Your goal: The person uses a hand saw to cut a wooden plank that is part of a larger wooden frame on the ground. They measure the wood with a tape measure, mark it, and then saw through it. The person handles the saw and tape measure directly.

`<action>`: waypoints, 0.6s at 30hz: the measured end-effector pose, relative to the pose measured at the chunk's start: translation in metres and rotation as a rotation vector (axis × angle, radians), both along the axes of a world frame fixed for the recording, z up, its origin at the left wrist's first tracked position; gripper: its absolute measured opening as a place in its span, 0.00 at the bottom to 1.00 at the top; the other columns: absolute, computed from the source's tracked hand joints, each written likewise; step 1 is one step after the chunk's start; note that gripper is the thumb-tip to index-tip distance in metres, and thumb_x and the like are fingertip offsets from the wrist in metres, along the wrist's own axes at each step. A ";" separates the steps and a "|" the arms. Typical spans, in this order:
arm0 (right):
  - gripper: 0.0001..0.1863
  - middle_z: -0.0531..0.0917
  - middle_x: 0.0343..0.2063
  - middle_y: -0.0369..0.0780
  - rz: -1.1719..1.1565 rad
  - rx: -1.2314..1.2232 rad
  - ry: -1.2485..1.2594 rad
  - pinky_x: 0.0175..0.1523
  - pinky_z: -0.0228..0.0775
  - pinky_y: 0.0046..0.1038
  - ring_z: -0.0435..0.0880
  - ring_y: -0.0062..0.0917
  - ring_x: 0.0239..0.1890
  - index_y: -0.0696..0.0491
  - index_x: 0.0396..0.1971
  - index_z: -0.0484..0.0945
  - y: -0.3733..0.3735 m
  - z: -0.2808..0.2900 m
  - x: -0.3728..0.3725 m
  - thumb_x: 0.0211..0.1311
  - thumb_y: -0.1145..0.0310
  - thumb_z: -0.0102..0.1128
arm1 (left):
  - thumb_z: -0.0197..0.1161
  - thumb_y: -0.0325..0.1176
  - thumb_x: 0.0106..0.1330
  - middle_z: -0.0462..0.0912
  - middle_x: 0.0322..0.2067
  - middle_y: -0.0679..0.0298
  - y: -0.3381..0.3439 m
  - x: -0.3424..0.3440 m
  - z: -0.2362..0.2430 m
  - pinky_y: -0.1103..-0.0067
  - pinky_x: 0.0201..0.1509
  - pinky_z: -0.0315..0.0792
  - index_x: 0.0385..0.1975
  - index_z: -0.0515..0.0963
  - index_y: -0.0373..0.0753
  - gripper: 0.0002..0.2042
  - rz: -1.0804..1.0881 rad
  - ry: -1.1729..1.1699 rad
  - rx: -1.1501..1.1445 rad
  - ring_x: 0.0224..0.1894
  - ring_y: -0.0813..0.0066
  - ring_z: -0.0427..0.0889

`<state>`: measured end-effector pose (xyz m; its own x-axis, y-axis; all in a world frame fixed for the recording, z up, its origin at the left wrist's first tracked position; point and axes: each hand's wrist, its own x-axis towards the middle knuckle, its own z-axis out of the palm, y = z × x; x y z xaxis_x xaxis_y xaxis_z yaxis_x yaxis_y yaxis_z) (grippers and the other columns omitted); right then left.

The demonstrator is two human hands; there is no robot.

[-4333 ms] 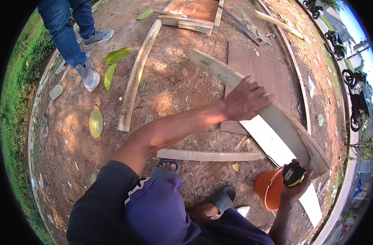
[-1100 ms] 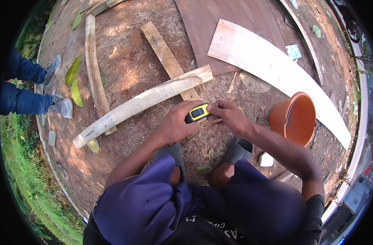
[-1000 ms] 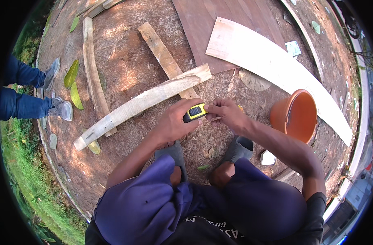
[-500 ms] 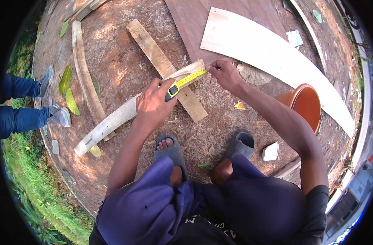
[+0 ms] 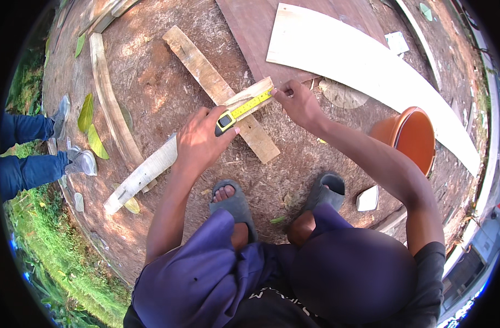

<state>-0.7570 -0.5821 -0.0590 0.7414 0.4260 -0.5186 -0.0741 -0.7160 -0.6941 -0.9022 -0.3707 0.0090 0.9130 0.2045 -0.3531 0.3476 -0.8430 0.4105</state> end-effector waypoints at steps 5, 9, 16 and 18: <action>0.25 0.82 0.39 0.53 -0.053 0.010 -0.095 0.49 0.76 0.41 0.84 0.43 0.41 0.65 0.46 0.73 0.000 0.015 -0.029 0.71 0.54 0.61 | 0.64 0.50 0.66 0.80 0.41 0.53 0.003 0.005 -0.003 0.58 0.55 0.74 0.58 0.81 0.44 0.25 0.051 0.008 -0.038 0.49 0.51 0.81; 0.26 0.82 0.39 0.51 0.001 0.077 -0.256 0.44 0.78 0.39 0.84 0.39 0.38 0.64 0.49 0.72 0.002 0.003 -0.051 0.69 0.54 0.63 | 0.65 0.49 0.65 0.81 0.40 0.50 0.005 0.012 0.001 0.57 0.57 0.73 0.56 0.83 0.40 0.24 0.035 0.047 -0.060 0.50 0.49 0.81; 0.18 0.85 0.43 0.54 0.012 0.244 -0.188 0.52 0.76 0.46 0.86 0.51 0.45 0.60 0.50 0.78 0.004 0.003 -0.072 0.70 0.61 0.59 | 0.66 0.43 0.62 0.82 0.44 0.48 0.000 0.017 -0.002 0.58 0.61 0.71 0.57 0.81 0.40 0.24 -0.029 0.065 0.005 0.53 0.46 0.80; 0.19 0.86 0.43 0.53 -0.025 0.330 -0.062 0.51 0.78 0.40 0.88 0.43 0.44 0.60 0.52 0.80 0.012 -0.005 -0.075 0.71 0.61 0.60 | 0.68 0.39 0.61 0.82 0.46 0.49 -0.001 0.015 0.002 0.58 0.63 0.70 0.59 0.79 0.40 0.25 -0.064 0.088 -0.001 0.55 0.47 0.79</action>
